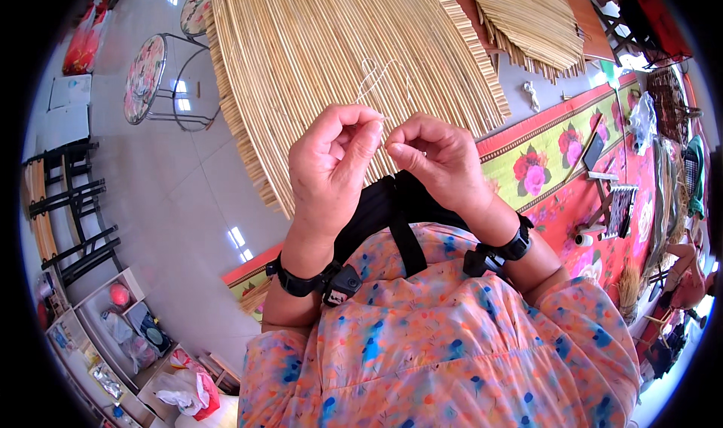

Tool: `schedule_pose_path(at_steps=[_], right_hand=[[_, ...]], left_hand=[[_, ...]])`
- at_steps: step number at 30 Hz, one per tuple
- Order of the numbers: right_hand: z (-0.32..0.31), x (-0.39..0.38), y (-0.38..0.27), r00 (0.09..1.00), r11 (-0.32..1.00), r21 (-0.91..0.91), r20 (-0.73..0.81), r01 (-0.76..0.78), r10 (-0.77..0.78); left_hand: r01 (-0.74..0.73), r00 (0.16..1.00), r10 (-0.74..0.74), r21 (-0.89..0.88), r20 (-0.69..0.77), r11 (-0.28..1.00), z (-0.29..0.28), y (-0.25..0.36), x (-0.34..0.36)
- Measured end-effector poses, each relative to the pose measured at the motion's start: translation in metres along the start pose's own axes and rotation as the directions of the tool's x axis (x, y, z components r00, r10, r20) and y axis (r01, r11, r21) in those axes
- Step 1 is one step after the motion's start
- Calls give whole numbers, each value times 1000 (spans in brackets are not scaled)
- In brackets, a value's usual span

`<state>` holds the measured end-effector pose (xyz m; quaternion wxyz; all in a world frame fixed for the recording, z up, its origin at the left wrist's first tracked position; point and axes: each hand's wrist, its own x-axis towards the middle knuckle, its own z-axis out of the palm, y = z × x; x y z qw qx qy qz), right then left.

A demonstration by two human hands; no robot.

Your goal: The person weaves together thin wooden sticks using thread, occasionally using scissors to trim the edges of the woven mat.

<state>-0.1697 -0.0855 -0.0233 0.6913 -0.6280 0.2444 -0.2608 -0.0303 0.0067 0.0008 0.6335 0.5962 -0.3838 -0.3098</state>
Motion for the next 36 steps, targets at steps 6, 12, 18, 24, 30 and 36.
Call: schedule_pose_path(at_steps=[6,12,18,24,30,36], right_hand=[[1,1,1,998,998,7,-14,56,-56],[2,3,1,1000,1000,-17,25,13,-13],[3,14,-2,953,956,-74,-91,283,-289],[5,14,-5,918,870,-380,-108,316,-381],[8,13,-3,901,800,-495,-75,338,-427],[11,8,-7,929,761,-607,-98,229,-358]], left_hand=[[-21,1000,21,-33,3,999,1,0,2],[48,998,-47,-35,45,998,-2,0,0],[143,987,-140,-35,79,989,-1,-1,-2],[233,967,-231,-9,105,972,2,-1,-9],[186,978,-191,68,82,980,2,-3,-11],[13,998,-32,306,57,952,4,0,-14]])
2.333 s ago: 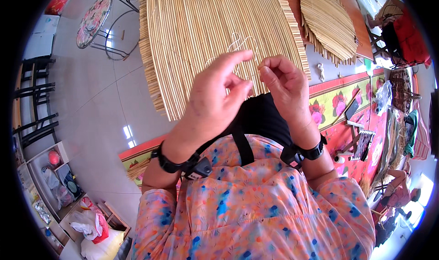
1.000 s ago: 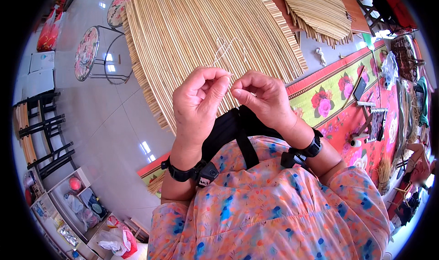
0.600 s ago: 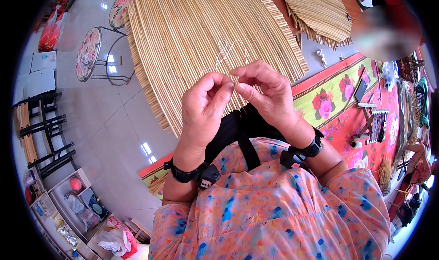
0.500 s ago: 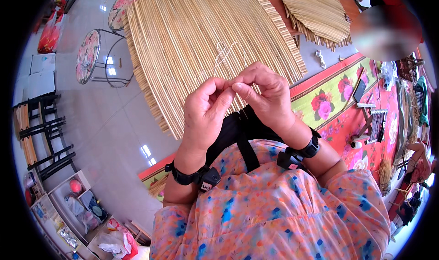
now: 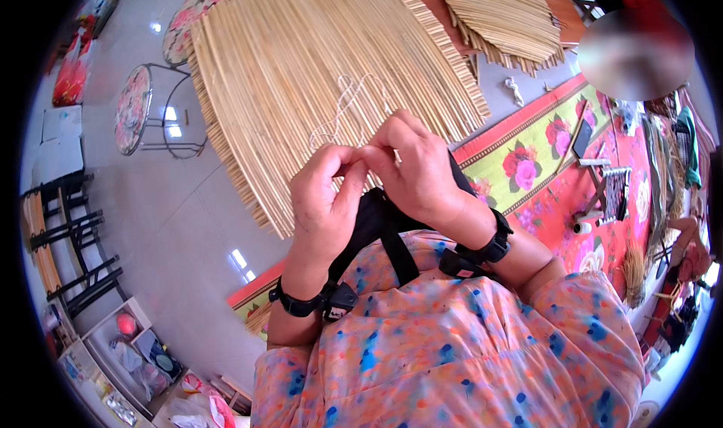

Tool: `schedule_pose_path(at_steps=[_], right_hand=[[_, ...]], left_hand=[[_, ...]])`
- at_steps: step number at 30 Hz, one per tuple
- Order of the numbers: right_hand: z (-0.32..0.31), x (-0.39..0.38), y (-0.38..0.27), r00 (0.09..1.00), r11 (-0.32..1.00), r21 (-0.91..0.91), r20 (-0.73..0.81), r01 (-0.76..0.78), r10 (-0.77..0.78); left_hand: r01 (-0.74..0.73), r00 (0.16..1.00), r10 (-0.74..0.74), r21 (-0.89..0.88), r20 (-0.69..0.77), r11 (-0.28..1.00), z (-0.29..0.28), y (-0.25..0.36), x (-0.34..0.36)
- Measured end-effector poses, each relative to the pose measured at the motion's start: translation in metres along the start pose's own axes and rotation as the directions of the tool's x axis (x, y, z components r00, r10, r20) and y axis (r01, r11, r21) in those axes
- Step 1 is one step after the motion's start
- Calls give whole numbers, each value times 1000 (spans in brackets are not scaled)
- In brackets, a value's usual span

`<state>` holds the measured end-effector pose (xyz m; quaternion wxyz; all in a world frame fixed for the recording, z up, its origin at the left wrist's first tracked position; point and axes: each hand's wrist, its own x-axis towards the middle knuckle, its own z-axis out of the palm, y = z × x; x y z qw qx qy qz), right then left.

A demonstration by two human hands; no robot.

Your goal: The person weaves together thin wooden sticks using thread, occasionally using scissors to trim the edges of the woven mat.

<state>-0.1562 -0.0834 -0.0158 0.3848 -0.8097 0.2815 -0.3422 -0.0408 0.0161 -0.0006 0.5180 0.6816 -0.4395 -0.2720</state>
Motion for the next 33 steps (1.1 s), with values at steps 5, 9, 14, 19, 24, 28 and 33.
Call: schedule_pose_path(at_steps=[5,9,14,19,24,28,33], right_hand=[[1,-1,-3,1000,994,-104,18,-21,23],[-2,-2,-2,999,996,-85,37,8,-5],[1,0,3,998,999,33,41,-41,40],[1,0,7,995,985,151,58,-89,81],[-5,2,10,983,950,252,55,-186,177],[1,-2,6,988,941,321,144,-104,60],[7,-3,4,982,957,288,183,0,-55]], left_hand=[[-181,981,190,190,-34,965,2,-1,3],[-194,979,201,207,-15,959,2,0,2],[-136,990,141,125,-30,983,3,-3,1],[-91,995,91,6,-42,996,3,-8,1],[-86,991,78,-71,-105,994,-9,-8,2],[-61,993,51,-94,-108,994,-14,-6,3],[-85,991,76,-86,-107,993,-12,-4,2]])
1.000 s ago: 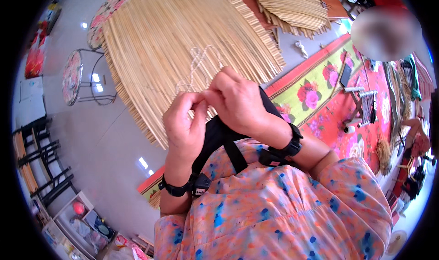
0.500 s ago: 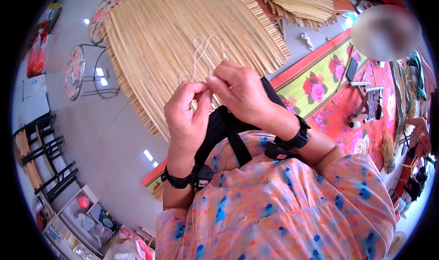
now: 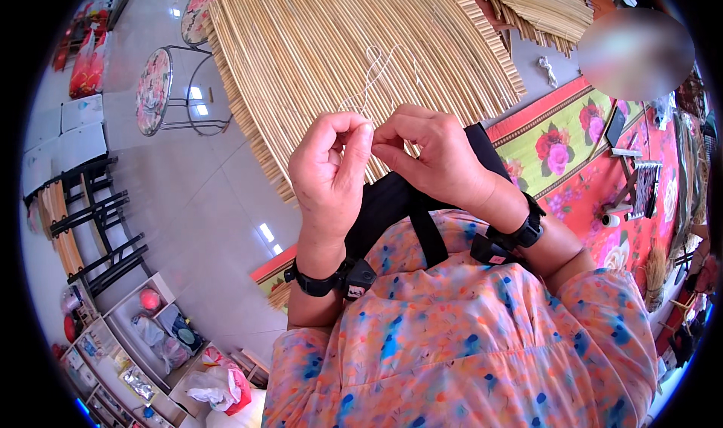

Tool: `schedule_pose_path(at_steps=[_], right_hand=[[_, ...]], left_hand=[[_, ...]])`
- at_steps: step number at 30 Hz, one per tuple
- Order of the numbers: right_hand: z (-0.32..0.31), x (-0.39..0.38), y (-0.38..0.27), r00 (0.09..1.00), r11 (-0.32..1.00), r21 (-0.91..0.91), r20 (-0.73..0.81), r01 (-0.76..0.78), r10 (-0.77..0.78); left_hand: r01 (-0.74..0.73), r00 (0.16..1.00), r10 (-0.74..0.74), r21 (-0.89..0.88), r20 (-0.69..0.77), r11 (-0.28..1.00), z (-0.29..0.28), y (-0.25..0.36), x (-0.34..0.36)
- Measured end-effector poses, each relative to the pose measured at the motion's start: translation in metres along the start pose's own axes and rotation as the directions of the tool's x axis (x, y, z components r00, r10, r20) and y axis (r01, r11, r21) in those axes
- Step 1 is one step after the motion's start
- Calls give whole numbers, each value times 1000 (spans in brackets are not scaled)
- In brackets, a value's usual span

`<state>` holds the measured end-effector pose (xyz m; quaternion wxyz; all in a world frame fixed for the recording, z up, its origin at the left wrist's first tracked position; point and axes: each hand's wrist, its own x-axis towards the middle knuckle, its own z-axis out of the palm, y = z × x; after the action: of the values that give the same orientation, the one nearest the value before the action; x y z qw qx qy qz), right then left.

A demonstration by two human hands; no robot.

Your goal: The person weaves together thin wooden sticks using thread, occasionally using scissors to trim the edges of the woven mat.

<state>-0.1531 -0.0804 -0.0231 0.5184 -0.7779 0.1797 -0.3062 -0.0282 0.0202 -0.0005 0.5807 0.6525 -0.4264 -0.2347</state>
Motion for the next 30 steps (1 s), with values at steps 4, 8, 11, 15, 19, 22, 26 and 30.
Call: schedule_pose_path(at_steps=[4,8,11,15,19,22,26,30], right_hand=[[0,0,-3,998,998,20,-21,-56,56],[3,0,-6,983,989,76,-120,-128,137],[4,1,-7,976,989,74,-163,-131,142],[5,0,-8,971,990,75,-196,-121,134],[5,-1,-9,969,988,91,-206,-121,137],[6,-1,-8,962,979,146,-214,-139,168],[5,-3,-6,960,974,177,-217,-140,177],[4,-2,-5,961,974,180,-211,-141,178]], left_hand=[[-88,992,95,74,-83,993,2,2,1],[-228,955,270,281,-119,932,5,6,4],[-273,935,340,404,-103,873,8,11,3],[-313,905,411,481,-110,819,15,13,5],[-336,890,448,542,-85,770,18,13,7],[-325,895,438,548,-85,770,19,13,8],[-330,889,444,518,-109,789,19,13,11],[-341,890,447,517,-92,785,21,15,11]])
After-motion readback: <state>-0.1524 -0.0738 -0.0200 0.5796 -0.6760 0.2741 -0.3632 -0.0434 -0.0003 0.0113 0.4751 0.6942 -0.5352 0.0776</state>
